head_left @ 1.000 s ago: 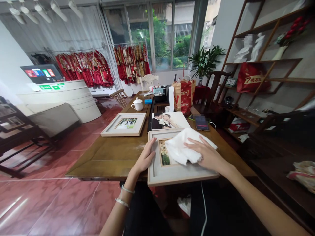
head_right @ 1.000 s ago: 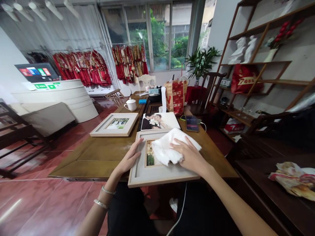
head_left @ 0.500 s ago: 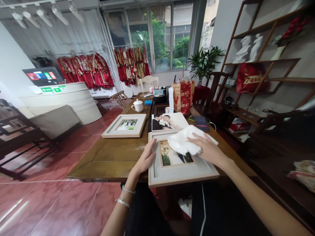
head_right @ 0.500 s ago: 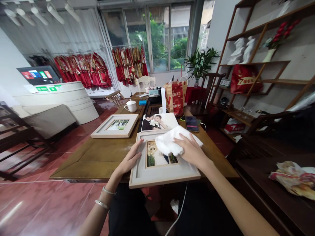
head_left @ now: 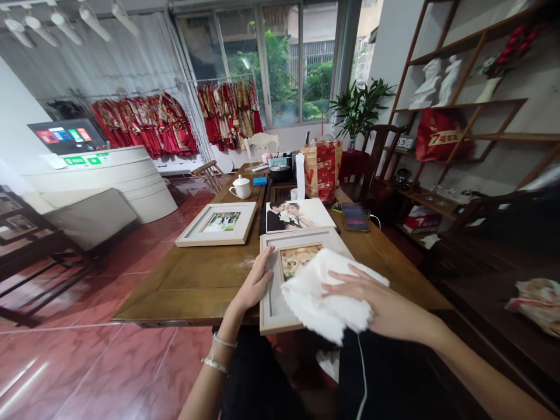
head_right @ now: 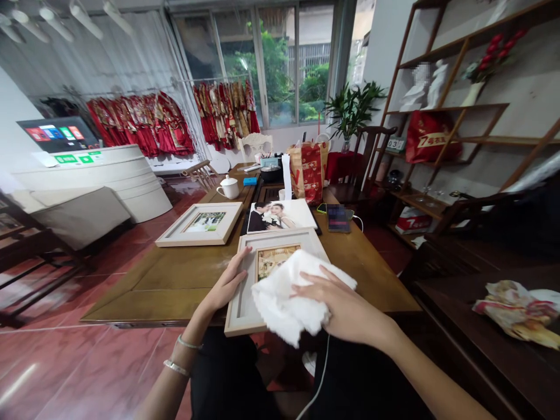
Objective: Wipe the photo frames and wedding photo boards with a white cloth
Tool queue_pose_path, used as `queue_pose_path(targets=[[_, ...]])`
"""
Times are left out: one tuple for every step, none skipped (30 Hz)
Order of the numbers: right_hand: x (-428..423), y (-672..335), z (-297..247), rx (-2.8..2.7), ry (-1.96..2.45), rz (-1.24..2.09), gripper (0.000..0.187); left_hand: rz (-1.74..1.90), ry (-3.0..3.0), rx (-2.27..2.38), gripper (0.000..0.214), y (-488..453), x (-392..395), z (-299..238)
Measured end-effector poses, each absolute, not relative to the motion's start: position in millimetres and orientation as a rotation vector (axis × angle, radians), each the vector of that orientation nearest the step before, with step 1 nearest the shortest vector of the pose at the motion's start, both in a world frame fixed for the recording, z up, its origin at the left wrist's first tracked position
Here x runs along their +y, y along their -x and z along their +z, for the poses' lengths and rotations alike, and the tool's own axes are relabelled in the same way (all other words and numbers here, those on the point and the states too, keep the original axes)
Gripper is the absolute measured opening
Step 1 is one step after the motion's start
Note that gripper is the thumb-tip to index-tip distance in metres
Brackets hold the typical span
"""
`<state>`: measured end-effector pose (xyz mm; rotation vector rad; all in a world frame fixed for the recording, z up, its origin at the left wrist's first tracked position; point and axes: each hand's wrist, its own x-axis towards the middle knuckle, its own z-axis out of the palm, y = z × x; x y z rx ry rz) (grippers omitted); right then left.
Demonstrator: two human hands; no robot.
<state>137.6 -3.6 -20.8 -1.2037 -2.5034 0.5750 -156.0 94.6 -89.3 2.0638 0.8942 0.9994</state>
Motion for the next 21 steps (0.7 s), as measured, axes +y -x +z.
queue_pose_path(targets=[[-16,-139,-16,-2.504,1.162,0.652,0.049,1.002,-2.059,0.887,0.054,156,94,-89],[-25,-140,-12,-2.504,1.123,0.717,0.046,1.006,-2.056,0.882,0.054,156,94,-89],[-32,-142,-9,-2.507,1.089,0.766,0.044,1.009,-2.054,0.881,0.054,156,94,-89],[-34,-142,-7,-2.512,1.07,0.798,0.043,1.01,-2.056,0.882,0.054,156,94,-89],[-34,-142,-6,-2.517,1.073,0.809,0.043,1.008,-2.059,0.887,0.054,156,94,-89],[-30,-142,-7,-2.523,1.099,0.793,0.045,1.004,-2.065,0.892,0.055,156,94,-90],[-24,-140,-9,-2.529,1.144,0.75,0.047,0.999,-2.071,0.897,0.055,156,94,-90],[-15,-139,-12,-2.534,1.199,0.682,0.049,0.994,-2.077,0.901,0.055,157,95,-90],[-4,-137,-16,-2.535,1.253,0.591,0.052,0.991,-2.083,0.903,0.055,157,95,-90],[9,-135,-21,-2.532,1.3,0.486,0.055,0.991,-2.087,0.905,0.055,157,95,-91],[22,-133,-25,-2.527,1.335,0.374,0.058,0.993,-2.089,0.906,0.055,157,96,-91],[35,-132,-29,-2.519,1.359,0.262,0.06,0.995,-2.09,0.905,0.055,157,96,-91],[49,-130,-32,-2.506,1.375,0.154,0.062,0.995,-2.089,0.903,0.054,157,96,-91],[62,-129,-34,-2.486,1.386,0.055,0.062,0.994,-2.088,0.9,0.054,158,96,-90],[75,-127,-36,-2.462,1.394,-0.031,0.062,0.993,-2.087,0.895,0.054,158,96,-90],[86,-126,-37,-2.434,1.402,-0.102,0.06,0.991,-2.087,0.889,0.054,158,96,-90],[97,-124,-37,-2.408,1.411,-0.151,0.058,0.989,-2.087,0.884,0.054,158,95,-90],[105,-123,-37,-2.39,1.419,-0.176,0.057,0.988,-2.086,0.882,0.053,158,95,-89],[112,-122,-38,-2.388,1.422,-0.175,0.057,0.987,-2.085,0.884,0.053,158,95,-89],[116,-121,-38,-2.398,1.419,-0.156,0.058,0.986,-2.084,0.887,0.053,158,95,-89],[118,-120,-40,-2.415,1.41,-0.125,0.059,0.986,-2.082,0.893,0.053,158,95,-89]])
